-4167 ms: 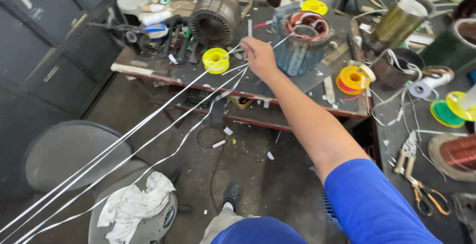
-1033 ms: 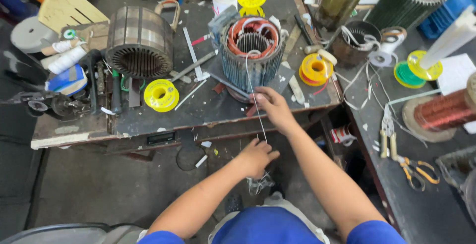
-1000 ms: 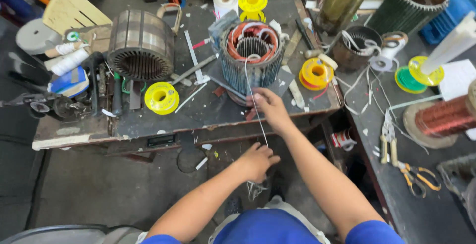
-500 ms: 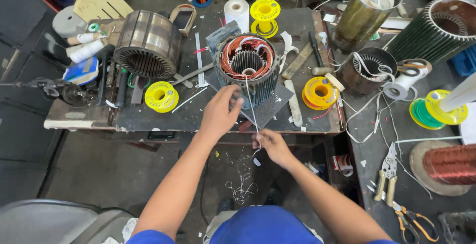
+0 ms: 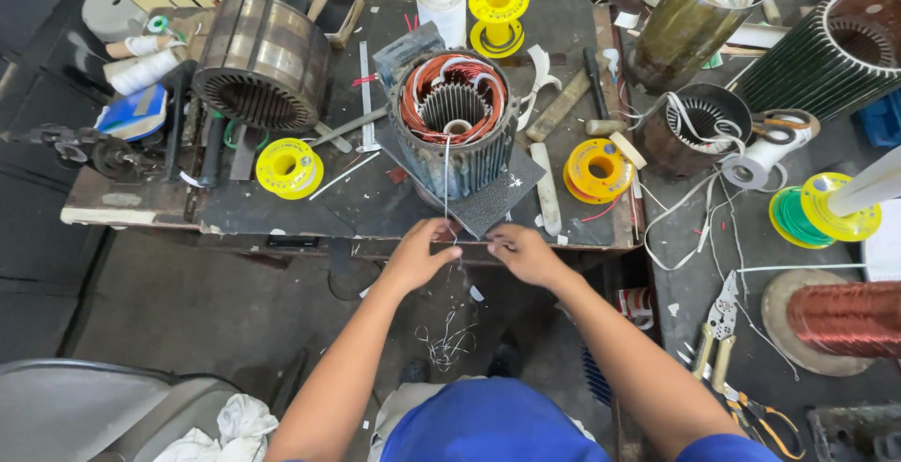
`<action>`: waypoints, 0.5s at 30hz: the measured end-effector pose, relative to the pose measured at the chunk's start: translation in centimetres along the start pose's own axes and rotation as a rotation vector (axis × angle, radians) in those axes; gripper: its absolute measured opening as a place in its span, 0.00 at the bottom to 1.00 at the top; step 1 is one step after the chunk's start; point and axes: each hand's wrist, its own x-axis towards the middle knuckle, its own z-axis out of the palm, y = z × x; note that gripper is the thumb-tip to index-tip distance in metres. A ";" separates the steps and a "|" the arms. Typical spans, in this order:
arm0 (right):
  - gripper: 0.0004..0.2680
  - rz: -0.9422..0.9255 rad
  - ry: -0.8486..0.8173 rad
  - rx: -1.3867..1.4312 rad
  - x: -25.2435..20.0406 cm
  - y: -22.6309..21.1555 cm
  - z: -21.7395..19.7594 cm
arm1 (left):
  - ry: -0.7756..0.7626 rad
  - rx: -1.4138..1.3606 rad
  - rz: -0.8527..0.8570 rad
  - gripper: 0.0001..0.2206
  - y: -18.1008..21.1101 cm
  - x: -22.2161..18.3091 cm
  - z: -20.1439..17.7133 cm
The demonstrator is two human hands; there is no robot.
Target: Repairing an electric motor by stripping wire insulation, connecting windings, and managing wire spools in a workshop
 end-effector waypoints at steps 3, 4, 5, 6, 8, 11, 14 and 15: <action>0.09 0.037 -0.003 -0.051 -0.1 -2.7 -2.3 | 0.017 0.050 -0.134 0.28 -1.2 -3.0 -1.2; 0.09 0.039 -0.020 -0.056 -0.6 -2.5 -2.4 | 0.023 0.040 -0.147 0.28 -3.0 -4.2 -0.6; 0.08 0.054 -0.026 -0.012 -0.4 -2.5 -2.0 | 0.003 0.073 -0.220 0.24 -5.1 -5.7 -0.4; 0.06 0.070 -0.032 0.031 -0.2 -2.6 -1.6 | -0.018 0.105 -0.294 0.21 -7.2 -7.4 -0.2; 0.06 0.069 -0.085 0.146 -0.3 -4.0 0.5 | -0.101 0.094 -0.421 0.19 -12.5 -11.7 1.6; 0.05 0.064 -0.116 0.319 0.9 -5.9 3.2 | -0.212 0.005 -0.513 0.12 -24.4 -17.6 6.6; 0.05 0.064 -0.164 0.368 2.7 -7.9 6.5 | -0.255 0.000 -0.520 0.08 -29.5 -20.7 7.8; 0.06 0.079 -0.191 0.361 3.3 -8.7 7.8 | -0.301 0.081 -0.538 0.09 -30.2 -21.5 7.5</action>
